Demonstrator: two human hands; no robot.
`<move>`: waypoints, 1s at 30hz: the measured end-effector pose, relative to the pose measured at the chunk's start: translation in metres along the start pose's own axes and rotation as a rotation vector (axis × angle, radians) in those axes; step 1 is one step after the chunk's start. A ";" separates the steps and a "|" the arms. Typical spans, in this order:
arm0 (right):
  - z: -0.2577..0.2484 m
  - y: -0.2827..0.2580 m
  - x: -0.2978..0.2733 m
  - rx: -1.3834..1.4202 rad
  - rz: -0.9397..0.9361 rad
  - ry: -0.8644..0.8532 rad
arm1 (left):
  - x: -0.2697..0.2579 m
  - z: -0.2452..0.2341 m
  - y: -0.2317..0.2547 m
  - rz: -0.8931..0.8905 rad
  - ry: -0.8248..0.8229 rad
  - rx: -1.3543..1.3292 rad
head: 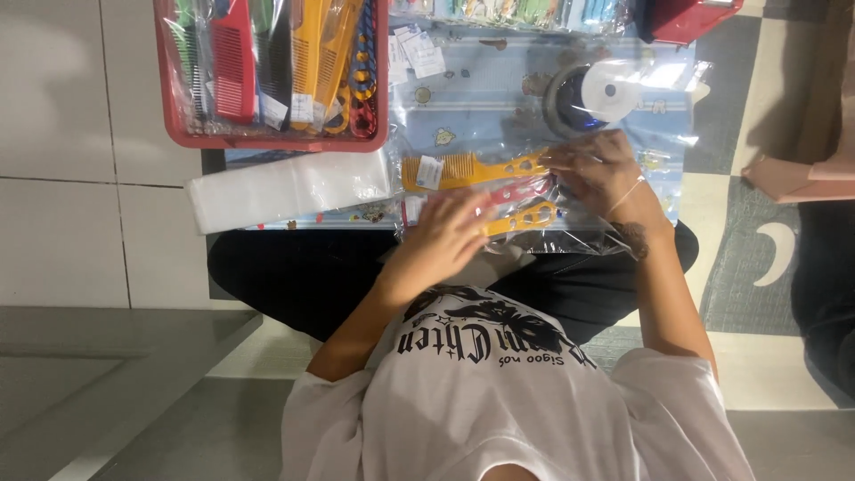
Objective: The person is picking up individually packaged combs from a red basket and a pile on the floor, then placing them into a large clear plastic bag to organize them.
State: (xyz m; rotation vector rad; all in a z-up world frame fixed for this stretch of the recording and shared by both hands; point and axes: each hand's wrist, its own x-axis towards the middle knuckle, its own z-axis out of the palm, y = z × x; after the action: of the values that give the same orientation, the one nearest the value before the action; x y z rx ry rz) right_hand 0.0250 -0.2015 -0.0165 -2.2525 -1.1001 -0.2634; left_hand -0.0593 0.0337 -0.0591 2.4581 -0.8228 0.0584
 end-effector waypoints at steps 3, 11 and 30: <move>0.001 -0.001 0.000 0.148 0.112 -0.119 | 0.000 -0.009 -0.009 -0.162 -0.014 0.044; 0.005 -0.002 0.007 0.143 0.110 -0.161 | -0.006 -0.011 -0.013 -0.163 -0.038 0.081; -0.059 -0.018 -0.045 0.274 0.796 0.028 | -0.018 -0.161 -0.165 -0.520 0.178 0.663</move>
State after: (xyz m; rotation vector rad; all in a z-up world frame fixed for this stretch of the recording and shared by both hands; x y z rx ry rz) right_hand -0.0122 -0.2577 0.0196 -2.2274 -0.1482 0.1759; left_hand 0.0405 0.2348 -0.0048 3.1455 -0.0538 0.4077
